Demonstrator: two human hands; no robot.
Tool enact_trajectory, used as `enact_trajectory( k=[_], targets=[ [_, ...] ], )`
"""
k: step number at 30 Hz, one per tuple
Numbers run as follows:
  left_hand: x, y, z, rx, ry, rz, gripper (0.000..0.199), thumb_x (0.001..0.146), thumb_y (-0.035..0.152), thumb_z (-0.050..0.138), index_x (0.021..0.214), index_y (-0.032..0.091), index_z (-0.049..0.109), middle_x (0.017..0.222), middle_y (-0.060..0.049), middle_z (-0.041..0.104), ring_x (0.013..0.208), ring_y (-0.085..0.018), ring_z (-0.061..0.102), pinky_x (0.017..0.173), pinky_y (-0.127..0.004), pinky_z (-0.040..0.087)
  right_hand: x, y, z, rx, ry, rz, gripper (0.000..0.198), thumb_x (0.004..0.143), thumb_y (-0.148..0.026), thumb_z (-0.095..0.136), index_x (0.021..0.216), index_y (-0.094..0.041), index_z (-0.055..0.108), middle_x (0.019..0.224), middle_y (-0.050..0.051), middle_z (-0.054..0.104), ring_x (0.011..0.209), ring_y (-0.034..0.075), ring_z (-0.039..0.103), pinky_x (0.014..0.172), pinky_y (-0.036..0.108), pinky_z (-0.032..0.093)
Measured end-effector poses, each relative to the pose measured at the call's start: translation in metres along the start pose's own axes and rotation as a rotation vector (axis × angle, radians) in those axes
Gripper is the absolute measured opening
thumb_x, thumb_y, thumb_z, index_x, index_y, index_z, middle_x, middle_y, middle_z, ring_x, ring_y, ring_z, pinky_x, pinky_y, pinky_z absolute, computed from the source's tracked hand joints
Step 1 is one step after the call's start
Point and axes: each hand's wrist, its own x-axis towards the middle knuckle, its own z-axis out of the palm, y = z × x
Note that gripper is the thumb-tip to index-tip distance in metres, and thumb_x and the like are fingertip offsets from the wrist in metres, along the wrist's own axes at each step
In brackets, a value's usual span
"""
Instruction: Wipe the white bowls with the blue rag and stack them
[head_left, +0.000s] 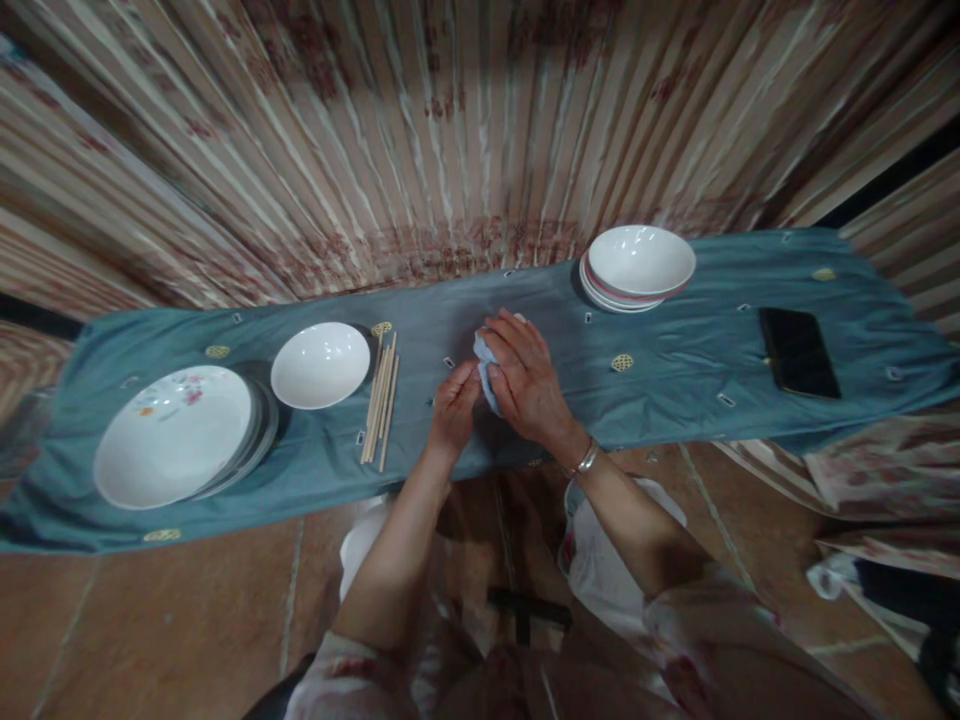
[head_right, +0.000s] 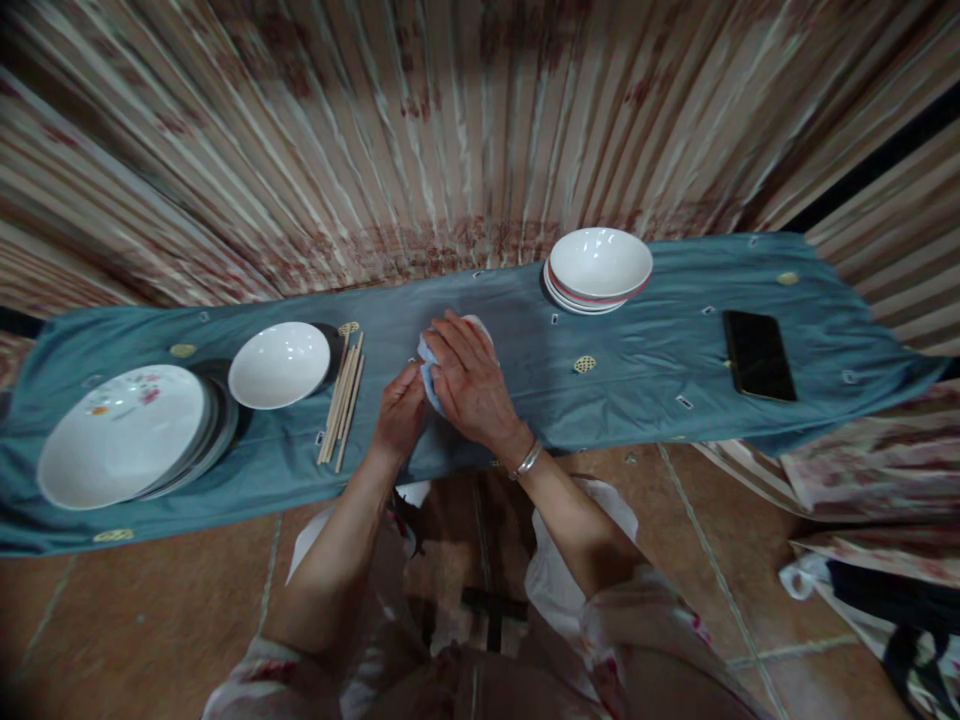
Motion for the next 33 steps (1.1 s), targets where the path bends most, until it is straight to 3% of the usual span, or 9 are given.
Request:
enact_trajectory(
  k=[6, 9, 13, 17, 20, 26, 29, 33],
  targets=[
    [0.0, 0.002, -0.001, 0.234, -0.107, 0.18, 0.008, 0.082, 0.03, 0.077, 0.078, 0.024, 0.078, 0.069, 0.002, 0.064, 0.07, -0.017, 0.053, 0.07, -0.025, 0.044, 0.007, 0.014, -0.011, 0.091, 0.046, 0.118, 0.047, 0.106, -0.036, 0.031, 0.142, -0.02, 0.056, 0.147, 0.011, 0.06, 0.149, 0.024, 0.045, 0.13, 0.054, 0.027],
    [0.001, 0.0, -0.003, 0.26, -0.119, 0.214, 0.011, 0.083, 0.034, 0.076, 0.078, 0.024, 0.077, 0.071, 0.001, 0.064, 0.071, -0.017, 0.052, 0.069, -0.024, 0.044, 0.009, 0.027, -0.013, 0.205, 0.088, 0.217, 0.046, 0.105, -0.039, 0.034, 0.138, -0.021, 0.06, 0.145, 0.012, 0.063, 0.141, 0.025, 0.054, 0.125, 0.049, 0.037],
    [0.002, -0.003, -0.007, 0.269, -0.138, 0.223, 0.014, 0.087, 0.033, 0.072, 0.078, 0.023, 0.077, 0.069, 0.001, 0.063, 0.071, -0.017, 0.054, 0.069, -0.023, 0.045, 0.01, 0.051, -0.009, 0.383, 0.11, 0.385, 0.044, 0.103, -0.042, 0.036, 0.13, -0.022, 0.065, 0.13, 0.01, 0.073, 0.115, 0.024, 0.069, 0.11, 0.046, 0.053],
    [0.002, -0.003, -0.008, 0.226, -0.096, 0.205, 0.013, 0.086, 0.03, 0.074, 0.077, 0.022, 0.076, 0.071, 0.001, 0.065, 0.075, -0.017, 0.058, 0.074, -0.024, 0.045, 0.01, 0.07, -0.001, 0.445, 0.121, 0.451, 0.041, 0.101, -0.036, 0.038, 0.121, -0.019, 0.069, 0.126, 0.011, 0.075, 0.118, 0.023, 0.068, 0.113, 0.043, 0.05],
    [0.002, -0.001, -0.006, 0.218, -0.05, 0.237, 0.01, 0.083, 0.031, 0.077, 0.087, 0.022, 0.078, 0.083, -0.001, 0.072, 0.086, -0.019, 0.063, 0.083, -0.026, 0.046, 0.008, 0.075, 0.004, 0.461, 0.163, 0.496, 0.043, 0.101, -0.035, 0.035, 0.12, -0.017, 0.069, 0.127, 0.012, 0.074, 0.121, 0.024, 0.067, 0.117, 0.044, 0.047],
    [0.005, -0.001, -0.015, 0.379, -0.106, 0.458, 0.034, 0.087, 0.043, 0.068, 0.113, 0.022, 0.074, 0.114, -0.008, 0.075, 0.107, -0.026, 0.067, 0.096, -0.038, 0.049, 0.005, 0.065, 0.008, 0.344, 0.143, 0.492, 0.044, 0.102, -0.036, 0.033, 0.123, -0.016, 0.067, 0.125, 0.016, 0.073, 0.123, 0.027, 0.064, 0.117, 0.048, 0.046],
    [0.004, -0.003, -0.019, 0.422, -0.054, 0.53, 0.037, 0.087, 0.045, 0.067, 0.116, 0.022, 0.074, 0.119, -0.009, 0.075, 0.112, -0.027, 0.067, 0.101, -0.039, 0.048, 0.005, 0.058, 0.01, 0.318, 0.138, 0.478, 0.047, 0.104, -0.039, 0.03, 0.126, -0.017, 0.065, 0.128, 0.017, 0.072, 0.12, 0.028, 0.066, 0.113, 0.05, 0.049],
    [0.0, 0.001, -0.018, 0.441, -0.012, 0.524, 0.037, 0.089, 0.049, 0.067, 0.114, 0.023, 0.075, 0.115, -0.008, 0.076, 0.107, -0.024, 0.068, 0.097, -0.036, 0.05, 0.006, 0.053, 0.012, 0.311, 0.091, 0.434, 0.046, 0.104, -0.041, 0.032, 0.13, -0.019, 0.063, 0.127, 0.015, 0.072, 0.12, 0.028, 0.066, 0.112, 0.049, 0.05]
  ],
)
